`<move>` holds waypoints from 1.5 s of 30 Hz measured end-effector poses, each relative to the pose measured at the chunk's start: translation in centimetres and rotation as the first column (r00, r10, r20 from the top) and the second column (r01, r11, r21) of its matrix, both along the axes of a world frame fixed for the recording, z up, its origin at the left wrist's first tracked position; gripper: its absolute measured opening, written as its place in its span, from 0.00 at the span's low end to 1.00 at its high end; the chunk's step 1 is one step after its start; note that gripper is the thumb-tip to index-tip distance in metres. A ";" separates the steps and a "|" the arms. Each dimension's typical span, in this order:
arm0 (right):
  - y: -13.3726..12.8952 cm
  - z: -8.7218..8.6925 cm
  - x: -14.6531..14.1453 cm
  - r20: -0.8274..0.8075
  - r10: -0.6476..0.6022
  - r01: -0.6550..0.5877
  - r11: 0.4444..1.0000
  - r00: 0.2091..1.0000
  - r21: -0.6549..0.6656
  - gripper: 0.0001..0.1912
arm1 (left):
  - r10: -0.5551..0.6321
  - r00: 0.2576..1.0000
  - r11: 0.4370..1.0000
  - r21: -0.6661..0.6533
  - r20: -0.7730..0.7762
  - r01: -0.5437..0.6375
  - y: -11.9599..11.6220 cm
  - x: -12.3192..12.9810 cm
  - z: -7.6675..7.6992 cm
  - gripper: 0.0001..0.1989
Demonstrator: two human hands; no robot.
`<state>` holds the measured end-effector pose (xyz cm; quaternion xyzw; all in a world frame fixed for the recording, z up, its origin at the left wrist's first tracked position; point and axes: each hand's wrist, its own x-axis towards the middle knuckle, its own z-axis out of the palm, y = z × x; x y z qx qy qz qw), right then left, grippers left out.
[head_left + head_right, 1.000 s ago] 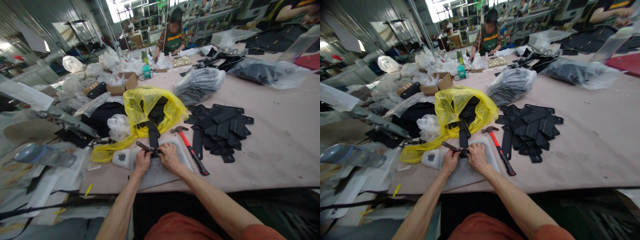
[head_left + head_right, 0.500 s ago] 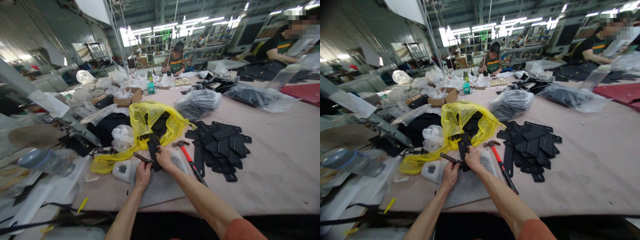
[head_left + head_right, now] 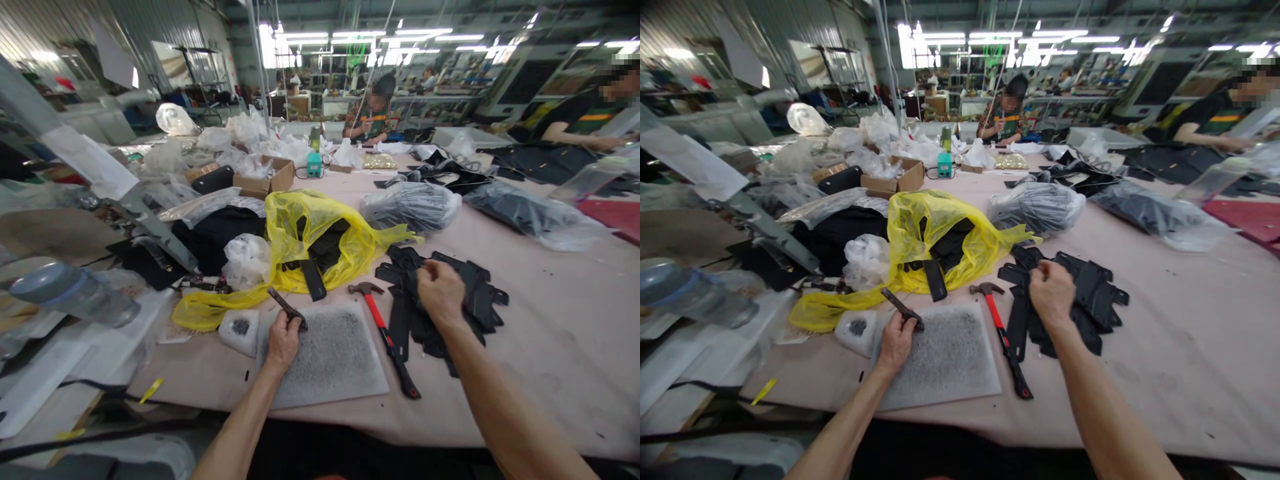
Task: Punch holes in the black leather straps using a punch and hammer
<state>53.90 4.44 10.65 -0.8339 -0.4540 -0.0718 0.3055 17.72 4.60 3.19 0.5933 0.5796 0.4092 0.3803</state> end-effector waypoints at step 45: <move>-10.5 -4.2 -19.5 -0.128 0.714 -0.713 0.635 0.689 -0.297 0.35 | 0.005 1.000 0.999 0.041 -0.023 -0.004 -0.1 -0.5 -0.5 0.10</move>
